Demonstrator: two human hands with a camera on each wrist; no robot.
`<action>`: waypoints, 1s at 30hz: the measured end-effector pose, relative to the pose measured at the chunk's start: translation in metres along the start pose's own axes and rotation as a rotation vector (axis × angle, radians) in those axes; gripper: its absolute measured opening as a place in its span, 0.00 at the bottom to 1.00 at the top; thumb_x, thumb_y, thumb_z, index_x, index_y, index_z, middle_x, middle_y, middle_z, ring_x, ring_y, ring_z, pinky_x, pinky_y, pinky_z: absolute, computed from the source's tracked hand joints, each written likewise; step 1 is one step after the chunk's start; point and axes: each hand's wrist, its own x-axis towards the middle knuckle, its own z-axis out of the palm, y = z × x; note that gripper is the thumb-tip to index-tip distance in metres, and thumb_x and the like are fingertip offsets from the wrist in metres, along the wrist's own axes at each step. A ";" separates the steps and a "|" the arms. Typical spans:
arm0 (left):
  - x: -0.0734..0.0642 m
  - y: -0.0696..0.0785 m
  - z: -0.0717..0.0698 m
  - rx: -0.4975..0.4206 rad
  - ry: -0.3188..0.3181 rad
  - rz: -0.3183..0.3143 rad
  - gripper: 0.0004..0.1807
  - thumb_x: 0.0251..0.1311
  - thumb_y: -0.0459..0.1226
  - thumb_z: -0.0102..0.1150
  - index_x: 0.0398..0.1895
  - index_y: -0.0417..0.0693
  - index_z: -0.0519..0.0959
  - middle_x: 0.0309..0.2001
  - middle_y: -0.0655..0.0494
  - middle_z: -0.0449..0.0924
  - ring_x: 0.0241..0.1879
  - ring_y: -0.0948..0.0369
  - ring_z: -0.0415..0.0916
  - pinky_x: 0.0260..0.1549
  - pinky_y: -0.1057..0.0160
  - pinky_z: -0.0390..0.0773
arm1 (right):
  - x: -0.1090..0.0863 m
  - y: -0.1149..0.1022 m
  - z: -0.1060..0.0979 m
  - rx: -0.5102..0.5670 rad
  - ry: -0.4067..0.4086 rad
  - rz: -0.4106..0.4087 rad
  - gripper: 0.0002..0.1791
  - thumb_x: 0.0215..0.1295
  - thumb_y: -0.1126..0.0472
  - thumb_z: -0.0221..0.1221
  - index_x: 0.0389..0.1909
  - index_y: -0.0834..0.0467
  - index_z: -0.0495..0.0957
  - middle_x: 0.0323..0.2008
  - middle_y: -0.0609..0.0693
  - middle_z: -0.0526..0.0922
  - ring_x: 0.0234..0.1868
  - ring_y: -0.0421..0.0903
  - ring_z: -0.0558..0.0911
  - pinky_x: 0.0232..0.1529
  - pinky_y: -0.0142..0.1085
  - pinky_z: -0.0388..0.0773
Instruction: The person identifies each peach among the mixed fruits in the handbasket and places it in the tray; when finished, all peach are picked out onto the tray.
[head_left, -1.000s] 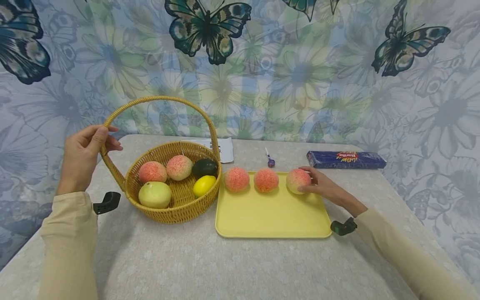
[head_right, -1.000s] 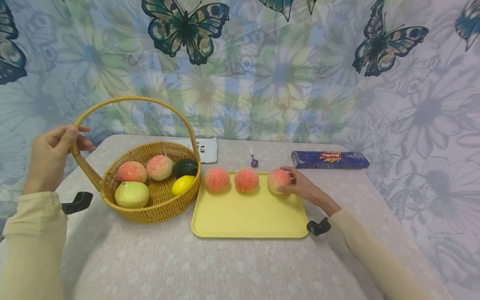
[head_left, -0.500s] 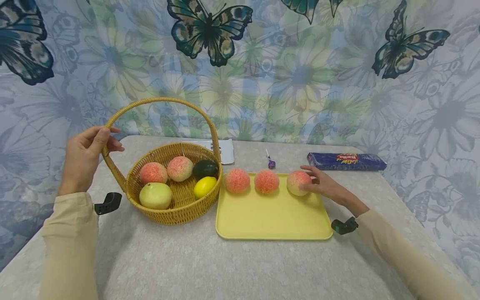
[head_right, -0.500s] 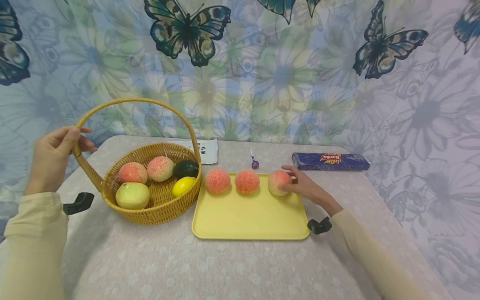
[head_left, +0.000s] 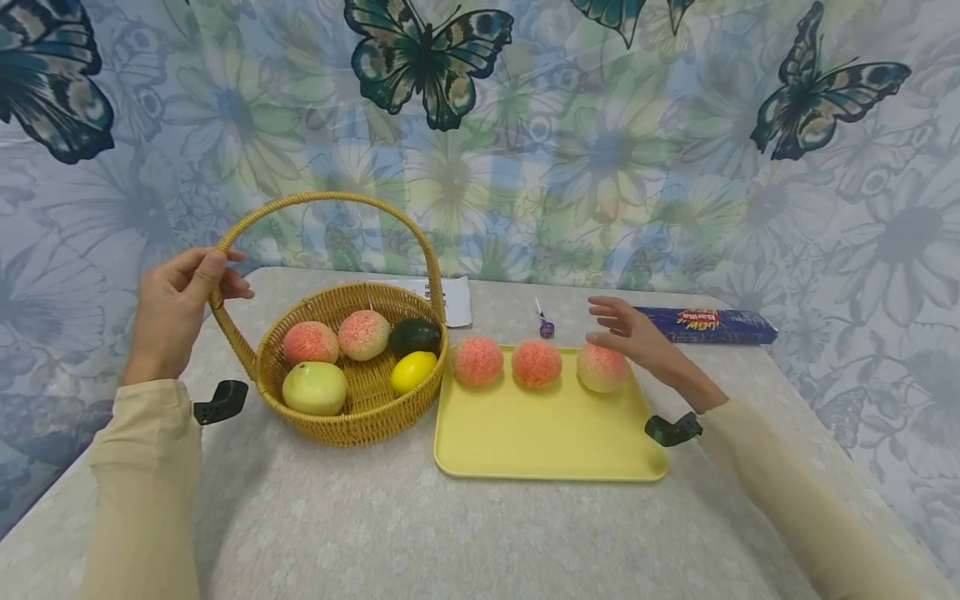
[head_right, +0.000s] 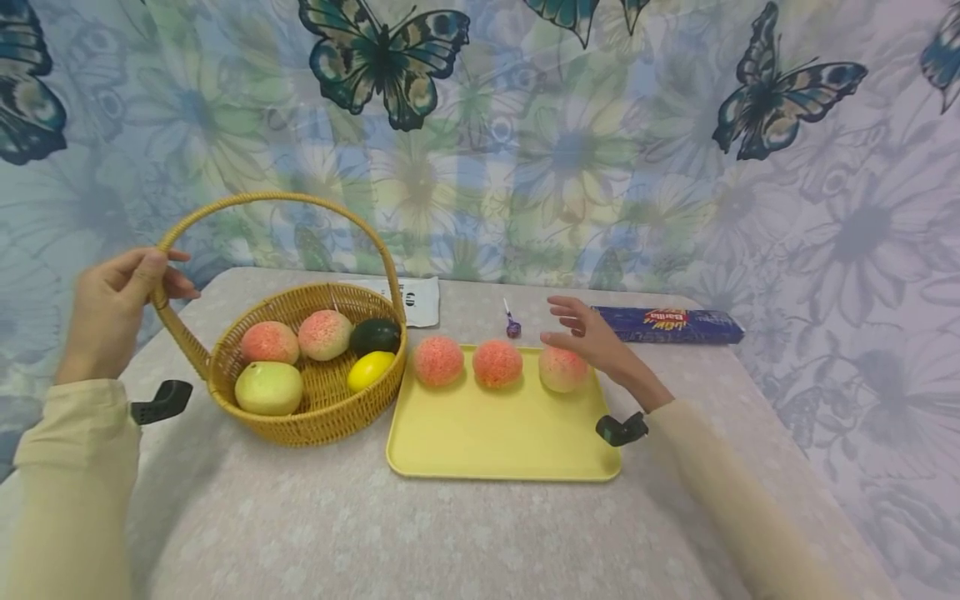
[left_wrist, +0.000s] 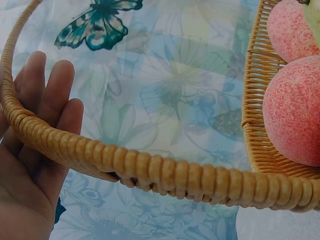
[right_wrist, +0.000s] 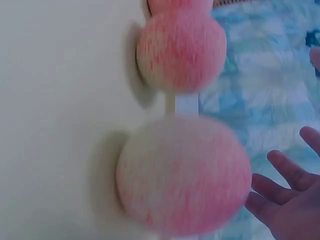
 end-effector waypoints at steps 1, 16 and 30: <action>0.000 0.000 0.000 0.004 0.000 0.000 0.13 0.67 0.37 0.54 0.44 0.33 0.80 0.24 0.53 0.80 0.27 0.64 0.81 0.34 0.74 0.78 | 0.002 -0.005 0.005 -0.003 -0.010 -0.019 0.36 0.67 0.52 0.58 0.73 0.48 0.54 0.72 0.57 0.57 0.72 0.60 0.55 0.68 0.58 0.52; 0.000 0.000 0.000 0.006 0.000 0.000 0.13 0.67 0.37 0.54 0.44 0.34 0.80 0.24 0.53 0.80 0.27 0.64 0.81 0.35 0.74 0.76 | 0.050 -0.082 0.090 -0.119 -0.204 -0.251 0.36 0.63 0.56 0.62 0.70 0.50 0.60 0.69 0.51 0.62 0.69 0.52 0.63 0.68 0.48 0.59; 0.000 -0.001 -0.001 0.046 0.007 -0.006 0.16 0.67 0.38 0.54 0.46 0.31 0.78 0.25 0.54 0.80 0.28 0.64 0.80 0.36 0.75 0.76 | 0.081 -0.130 0.132 -0.298 -0.321 -0.333 0.41 0.60 0.46 0.64 0.72 0.46 0.57 0.72 0.46 0.57 0.73 0.48 0.57 0.68 0.45 0.59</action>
